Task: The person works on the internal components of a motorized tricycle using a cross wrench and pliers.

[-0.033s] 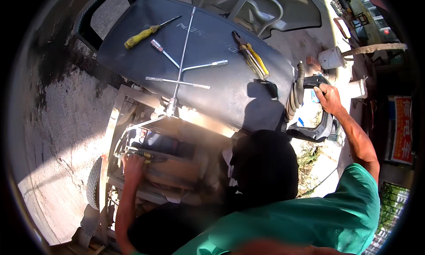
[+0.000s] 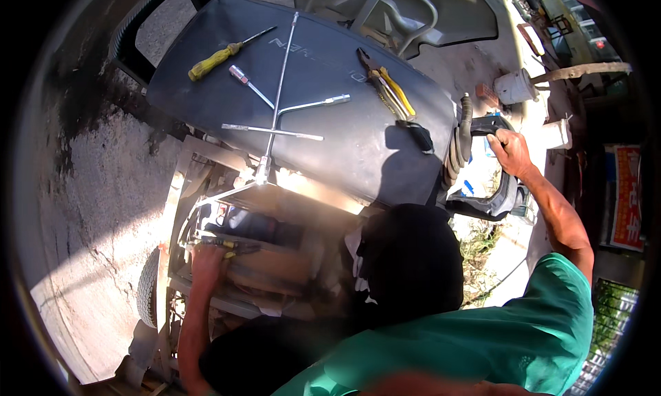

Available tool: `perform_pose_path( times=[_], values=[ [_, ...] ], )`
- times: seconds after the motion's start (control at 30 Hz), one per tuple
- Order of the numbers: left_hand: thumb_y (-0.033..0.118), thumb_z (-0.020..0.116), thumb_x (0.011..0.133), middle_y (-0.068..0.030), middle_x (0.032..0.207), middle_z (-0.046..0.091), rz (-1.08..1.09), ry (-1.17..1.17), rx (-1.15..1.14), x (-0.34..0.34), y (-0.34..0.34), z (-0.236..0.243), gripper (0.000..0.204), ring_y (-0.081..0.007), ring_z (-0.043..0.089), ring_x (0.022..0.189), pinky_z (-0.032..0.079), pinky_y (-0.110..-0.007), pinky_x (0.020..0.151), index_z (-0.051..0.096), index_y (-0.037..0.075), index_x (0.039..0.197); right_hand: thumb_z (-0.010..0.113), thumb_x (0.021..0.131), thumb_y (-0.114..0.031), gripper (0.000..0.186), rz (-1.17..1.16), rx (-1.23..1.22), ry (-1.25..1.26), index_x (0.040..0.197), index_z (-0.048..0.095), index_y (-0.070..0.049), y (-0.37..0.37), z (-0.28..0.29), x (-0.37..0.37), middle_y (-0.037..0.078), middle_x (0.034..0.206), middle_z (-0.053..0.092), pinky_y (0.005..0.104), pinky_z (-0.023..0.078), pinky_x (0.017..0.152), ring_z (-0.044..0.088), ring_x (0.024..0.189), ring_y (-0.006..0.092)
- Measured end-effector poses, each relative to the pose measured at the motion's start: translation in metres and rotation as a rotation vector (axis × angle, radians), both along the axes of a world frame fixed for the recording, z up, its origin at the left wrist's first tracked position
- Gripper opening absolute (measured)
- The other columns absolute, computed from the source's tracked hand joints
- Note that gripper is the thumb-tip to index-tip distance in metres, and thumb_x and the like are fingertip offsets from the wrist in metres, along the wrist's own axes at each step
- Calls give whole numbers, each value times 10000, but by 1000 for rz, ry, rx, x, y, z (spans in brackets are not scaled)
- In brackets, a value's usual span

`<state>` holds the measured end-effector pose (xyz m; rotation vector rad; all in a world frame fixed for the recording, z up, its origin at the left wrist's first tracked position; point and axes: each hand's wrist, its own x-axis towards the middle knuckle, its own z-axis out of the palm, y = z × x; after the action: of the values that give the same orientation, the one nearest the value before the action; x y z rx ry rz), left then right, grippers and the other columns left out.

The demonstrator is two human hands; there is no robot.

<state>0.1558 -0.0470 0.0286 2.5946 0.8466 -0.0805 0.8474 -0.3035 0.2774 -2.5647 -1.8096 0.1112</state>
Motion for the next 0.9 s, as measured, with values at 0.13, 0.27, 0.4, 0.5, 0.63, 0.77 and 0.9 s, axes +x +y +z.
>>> perform_pose_path(
  times=[0.13,0.27,0.4,0.5,0.63,0.77,0.9],
  values=[
    [143,728,800,-145,890,657,93,24,-289,28,14,80,267,-351,642,861,501,-455,854,673,49,1043,588,944,-195,392,-19,-63,206,663,415,18,2,6,0,200,634,431,462,380,585,471,611,401],
    [129,698,873,-156,938,694,378,-26,-464,77,33,168,241,-322,677,844,530,-418,771,667,21,1085,582,938,-213,399,-58,-77,267,650,425,15,8,0,4,198,639,450,465,400,599,496,625,413],
    [179,661,961,-115,844,654,364,-293,-438,189,57,217,238,-182,624,789,500,-330,721,628,-19,1087,619,914,-192,343,13,-73,218,668,473,-4,0,6,13,192,647,499,463,415,587,537,625,409],
    [148,663,929,-147,914,649,199,-412,-147,287,68,223,209,-302,646,818,511,-382,724,627,6,1078,631,902,-186,318,-56,-120,310,660,505,-22,3,19,16,163,646,546,451,441,566,575,599,374],
    [183,674,892,-131,921,625,187,-348,42,381,70,193,207,-391,632,836,507,-478,708,598,58,1039,644,890,-247,324,55,-76,323,649,540,-56,12,13,22,135,628,573,453,467,543,592,594,357],
    [203,658,905,-133,1078,640,159,-193,130,427,65,170,279,-365,606,1003,477,-468,823,612,54,1136,654,884,-229,284,127,62,365,659,592,-67,12,17,30,117,630,599,430,492,524,607,564,321],
    [291,646,925,-171,1211,591,193,-294,223,434,43,163,423,-380,548,1117,409,-491,968,588,13,1239,654,879,-240,298,152,44,349,637,558,-93,0,21,41,88,617,566,433,482,497,591,545,303]
  ],
)
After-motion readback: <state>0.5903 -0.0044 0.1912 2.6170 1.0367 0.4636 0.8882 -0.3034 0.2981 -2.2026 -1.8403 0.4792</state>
